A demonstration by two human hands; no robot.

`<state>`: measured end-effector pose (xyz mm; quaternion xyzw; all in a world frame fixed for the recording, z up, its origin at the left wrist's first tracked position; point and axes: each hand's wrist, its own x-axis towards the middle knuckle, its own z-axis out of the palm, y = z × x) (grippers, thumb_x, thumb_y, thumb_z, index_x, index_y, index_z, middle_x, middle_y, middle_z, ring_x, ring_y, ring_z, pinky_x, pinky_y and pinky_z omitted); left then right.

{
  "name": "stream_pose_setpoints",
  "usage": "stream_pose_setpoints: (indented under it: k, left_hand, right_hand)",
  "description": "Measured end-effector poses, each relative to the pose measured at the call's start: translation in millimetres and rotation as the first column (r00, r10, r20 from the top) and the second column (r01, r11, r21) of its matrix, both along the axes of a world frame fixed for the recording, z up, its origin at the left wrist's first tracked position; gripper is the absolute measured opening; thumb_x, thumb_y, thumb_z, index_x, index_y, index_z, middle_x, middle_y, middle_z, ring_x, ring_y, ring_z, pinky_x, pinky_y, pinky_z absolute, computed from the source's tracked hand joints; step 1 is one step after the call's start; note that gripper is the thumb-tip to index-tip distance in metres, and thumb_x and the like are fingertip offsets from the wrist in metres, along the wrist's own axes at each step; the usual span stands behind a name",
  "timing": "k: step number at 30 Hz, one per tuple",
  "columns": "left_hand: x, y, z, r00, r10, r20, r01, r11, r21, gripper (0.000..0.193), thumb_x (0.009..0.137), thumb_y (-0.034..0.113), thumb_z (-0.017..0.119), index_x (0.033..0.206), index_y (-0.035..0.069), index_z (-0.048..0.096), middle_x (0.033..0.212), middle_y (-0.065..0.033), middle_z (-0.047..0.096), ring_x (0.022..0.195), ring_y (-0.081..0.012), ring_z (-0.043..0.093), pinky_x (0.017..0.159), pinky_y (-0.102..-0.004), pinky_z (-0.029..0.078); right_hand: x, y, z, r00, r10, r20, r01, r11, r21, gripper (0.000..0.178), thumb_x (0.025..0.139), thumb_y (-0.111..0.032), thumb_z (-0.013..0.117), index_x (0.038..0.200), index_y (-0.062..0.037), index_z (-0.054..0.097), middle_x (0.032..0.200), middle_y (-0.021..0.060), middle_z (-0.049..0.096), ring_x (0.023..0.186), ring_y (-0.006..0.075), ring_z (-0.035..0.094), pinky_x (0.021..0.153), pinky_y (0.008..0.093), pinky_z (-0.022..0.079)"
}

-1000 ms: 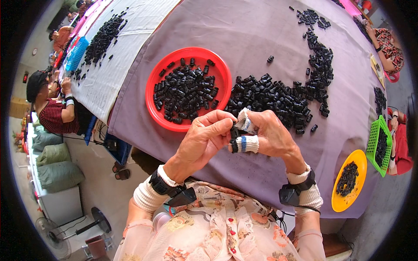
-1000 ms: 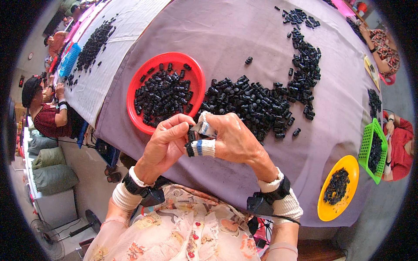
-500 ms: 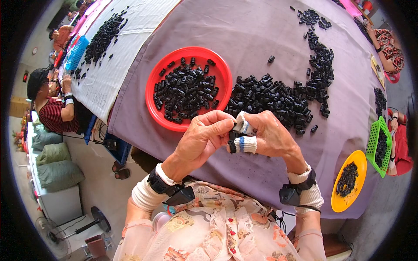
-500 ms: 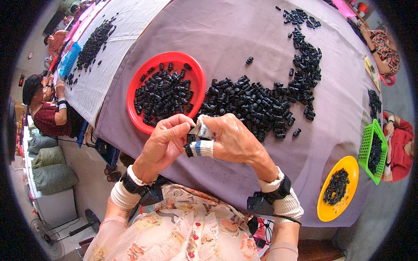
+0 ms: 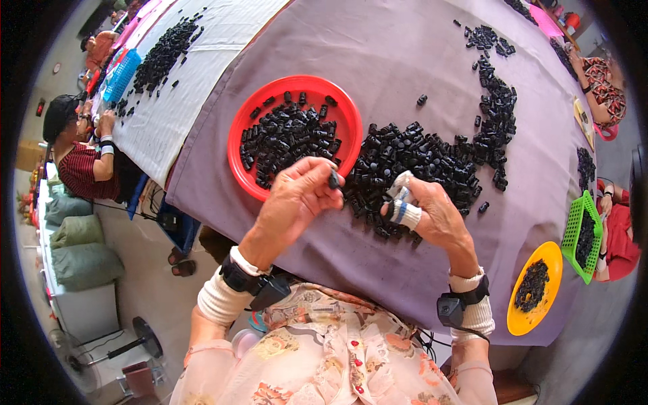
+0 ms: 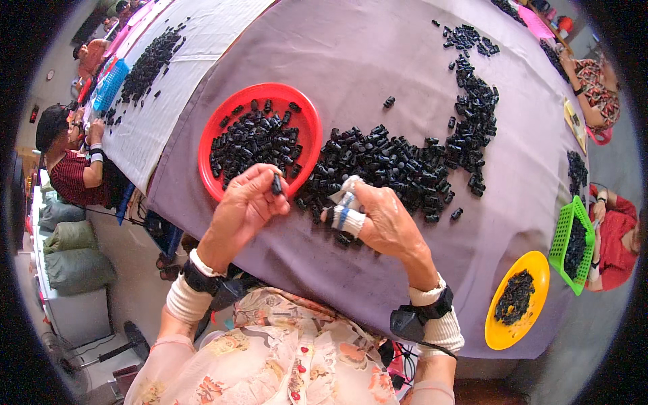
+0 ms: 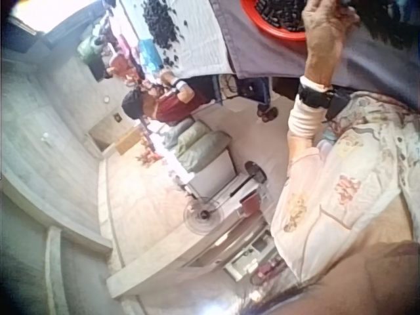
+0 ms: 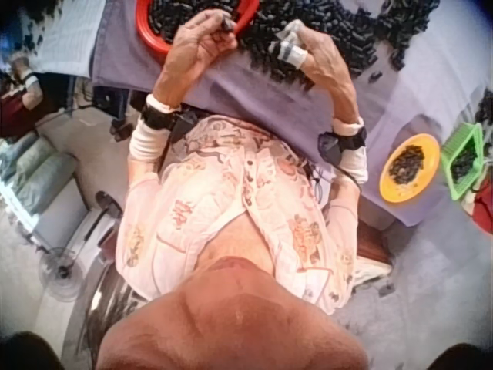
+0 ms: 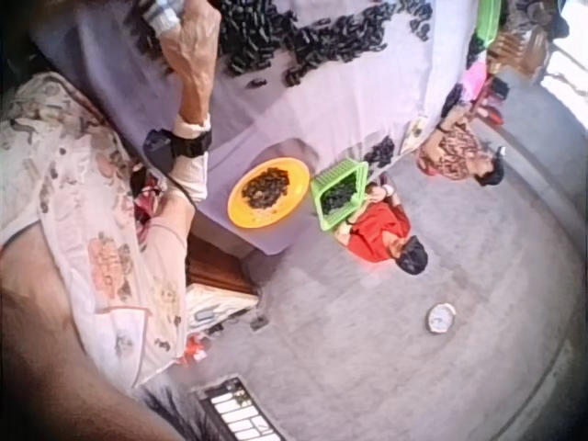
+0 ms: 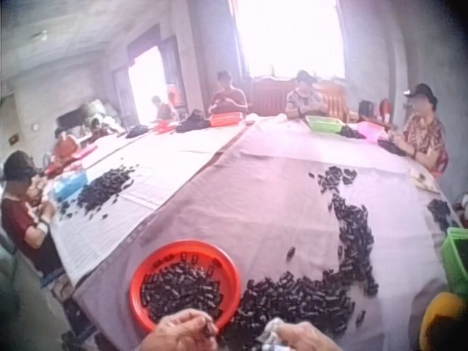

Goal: The person assembles cord locks by hand, picking up a spring and a housing from a red plate, inserting the spring into the housing, and then placing the assembled unit onto a pile on the table.

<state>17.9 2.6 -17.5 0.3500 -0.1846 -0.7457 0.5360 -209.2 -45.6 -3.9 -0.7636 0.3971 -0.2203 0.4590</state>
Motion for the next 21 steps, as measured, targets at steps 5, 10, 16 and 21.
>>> stream_pose_setpoints:
  k: [5,10,16,21]
  left_hand:
    - [34,-9,-11,0.98,0.152,0.128,-0.149,0.988,-0.032,0.017,0.091,0.016,0.052,0.101,0.003,0.056,0.084,-0.007,0.061,0.07,-0.0137,0.061,0.065,-0.03,0.053]
    - [32,-11,-9,0.983,0.162,0.081,-0.166,0.985,0.041,0.021,0.091,0.013,0.053,0.108,0.002,0.055,0.084,-0.0083,0.062,0.07,-0.0147,0.061,0.066,-0.0307,0.053]
    - [33,-9,-12,0.989,0.136,0.059,-0.136,0.991,-0.004,0.023,0.09,0.011,0.054,0.112,0.003,0.054,0.087,-0.0092,0.062,0.072,-0.0158,0.062,0.067,-0.031,0.054]
    - [44,-22,-4,0.947,0.16,0.278,-0.141,0.986,-0.09,0.029,0.089,0.015,0.056,0.115,0.003,0.053,0.092,-0.0081,0.063,0.073,-0.0151,0.062,0.066,-0.0299,0.054]
  right_hand:
    - [-18,-2,1,0.989,-0.144,-0.024,0.146,0.981,0.13,0.023,0.08,-0.02,0.063,0.092,-0.0017,0.06,0.069,0.0088,0.061,0.06,0.0131,0.057,0.057,0.0279,0.044]
    - [-24,0,-11,0.983,-0.169,0.07,0.16,0.979,0.127,0.014,0.083,-0.02,0.059,0.084,-0.0061,0.058,0.061,-0.0033,0.05,0.045,0.0035,0.042,0.041,0.0195,0.032]
    - [-22,2,-11,0.986,-0.163,0.021,0.16,0.982,0.103,0.015,0.081,-0.02,0.061,0.084,-0.0053,0.059,0.06,-0.0029,0.05,0.044,0.0039,0.043,0.039,0.0191,0.032]
    - [-28,5,-6,0.975,-0.222,-0.016,0.222,0.96,0.172,0.022,0.08,-0.02,0.064,0.09,-0.0018,0.059,0.066,0.0025,0.054,0.056,0.0097,0.047,0.053,0.0268,0.04]
